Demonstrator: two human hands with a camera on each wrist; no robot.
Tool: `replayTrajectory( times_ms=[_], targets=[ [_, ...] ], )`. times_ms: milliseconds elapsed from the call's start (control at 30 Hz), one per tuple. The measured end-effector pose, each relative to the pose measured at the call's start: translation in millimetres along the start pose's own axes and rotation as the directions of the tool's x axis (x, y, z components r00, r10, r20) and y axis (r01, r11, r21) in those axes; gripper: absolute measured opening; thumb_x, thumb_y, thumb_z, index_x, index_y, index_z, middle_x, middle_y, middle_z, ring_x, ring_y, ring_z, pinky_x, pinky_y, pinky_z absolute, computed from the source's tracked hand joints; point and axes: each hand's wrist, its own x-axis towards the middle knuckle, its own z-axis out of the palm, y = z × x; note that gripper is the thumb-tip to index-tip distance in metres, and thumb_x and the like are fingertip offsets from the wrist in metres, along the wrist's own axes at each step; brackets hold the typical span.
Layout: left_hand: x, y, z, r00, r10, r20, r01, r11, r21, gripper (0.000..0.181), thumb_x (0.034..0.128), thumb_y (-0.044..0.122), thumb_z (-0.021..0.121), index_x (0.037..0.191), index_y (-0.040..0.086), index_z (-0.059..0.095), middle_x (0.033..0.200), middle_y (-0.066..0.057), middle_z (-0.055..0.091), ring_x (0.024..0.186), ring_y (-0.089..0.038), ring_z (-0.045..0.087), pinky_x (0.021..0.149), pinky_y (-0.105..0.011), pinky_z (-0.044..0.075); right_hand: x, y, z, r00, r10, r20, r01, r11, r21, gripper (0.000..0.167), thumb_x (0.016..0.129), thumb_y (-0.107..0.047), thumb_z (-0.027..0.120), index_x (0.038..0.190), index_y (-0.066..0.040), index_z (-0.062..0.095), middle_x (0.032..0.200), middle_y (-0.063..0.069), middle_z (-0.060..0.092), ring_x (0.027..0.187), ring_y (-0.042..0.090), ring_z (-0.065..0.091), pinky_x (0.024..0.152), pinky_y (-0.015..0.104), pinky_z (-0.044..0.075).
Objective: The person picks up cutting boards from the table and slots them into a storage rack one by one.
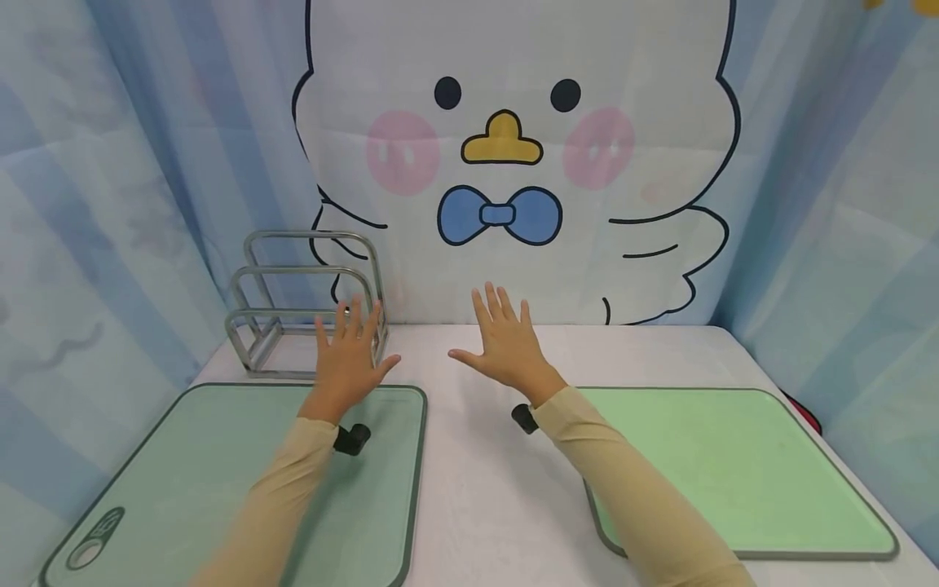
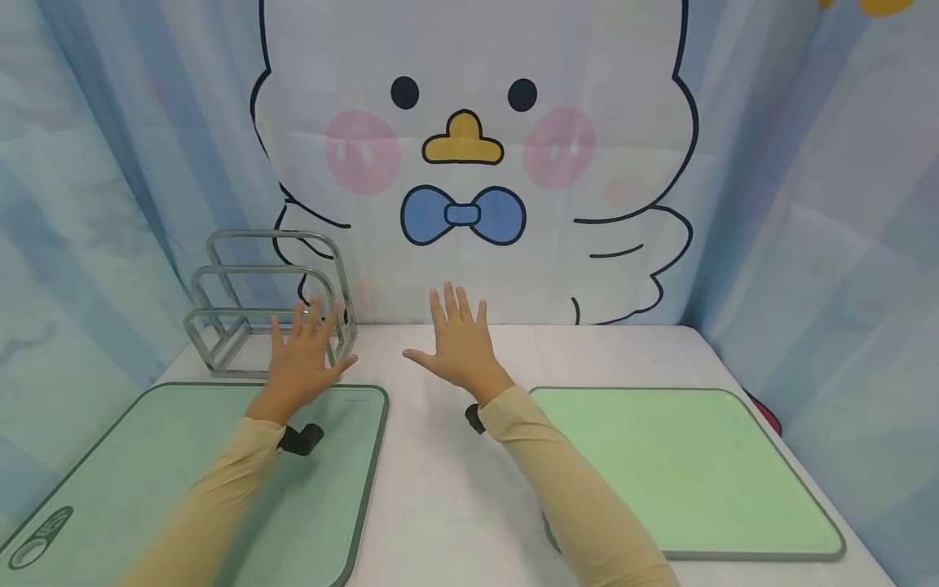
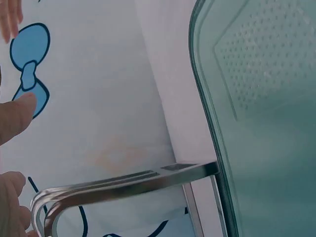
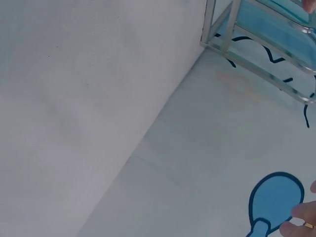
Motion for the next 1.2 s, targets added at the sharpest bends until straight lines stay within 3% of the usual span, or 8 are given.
replayTrajectory(
  times_ms=[567,867,1000,1200],
  targets=[
    [-9.5,-61.2,-13.8,0.999,-0.03,-0.012,0.03,0.999,0.027,0.086,0.0903,0.047,0.056,0.152,0.01,0.008,0.158,-0.02,-0.003,0.144,-0.043,-0.001,0.111,-0.067,-0.004,26.9,-36,0,0.997,-0.077,-0.01,0.076,0.994,-0.074,0.095,0.086,-0.068,0.044,0.151,-0.006,0.011,0.158,0.015,0.011,0.146,0.032,0.012,0.115,0.06,0.016],
    [-12.0,-96.5,-31.1,0.999,0.009,-0.031,-0.006,0.996,0.087,0.085,0.0885,0.041,0.061,0.15,0.004,0.015,0.155,-0.027,0.006,0.142,-0.048,0.007,0.109,-0.07,0.0,42.4,-54,1,0.988,-0.151,-0.014,0.148,0.981,-0.127,0.093,0.088,-0.067,0.044,0.151,-0.007,0.012,0.158,0.016,0.012,0.146,0.031,0.014,0.115,0.059,0.018],
    [-8.4,-109.6,-37.9,0.999,0.036,-0.016,-0.034,0.994,0.107,0.086,0.0874,0.04,0.062,0.15,0.004,0.015,0.154,-0.029,0.007,0.141,-0.049,0.007,0.109,-0.071,-0.001,49.2,-62,2,0.982,-0.189,-0.019,0.184,0.972,-0.148,0.092,0.088,-0.066,0.044,0.151,-0.007,0.015,0.157,0.016,0.014,0.146,0.031,0.016,0.114,0.059,0.019],
    [0.6,-121.7,-47.2,0.993,0.101,-0.059,-0.087,0.976,0.199,0.087,0.0837,0.037,0.068,0.148,0.001,0.022,0.151,-0.032,0.015,0.138,-0.051,0.015,0.108,-0.071,0.006,60.8,-75,3,0.977,-0.214,-0.005,0.209,0.959,-0.19,0.09,0.089,-0.064,0.044,0.151,-0.007,0.014,0.157,0.016,0.015,0.146,0.03,0.018,0.114,0.058,0.021]
  ],
)
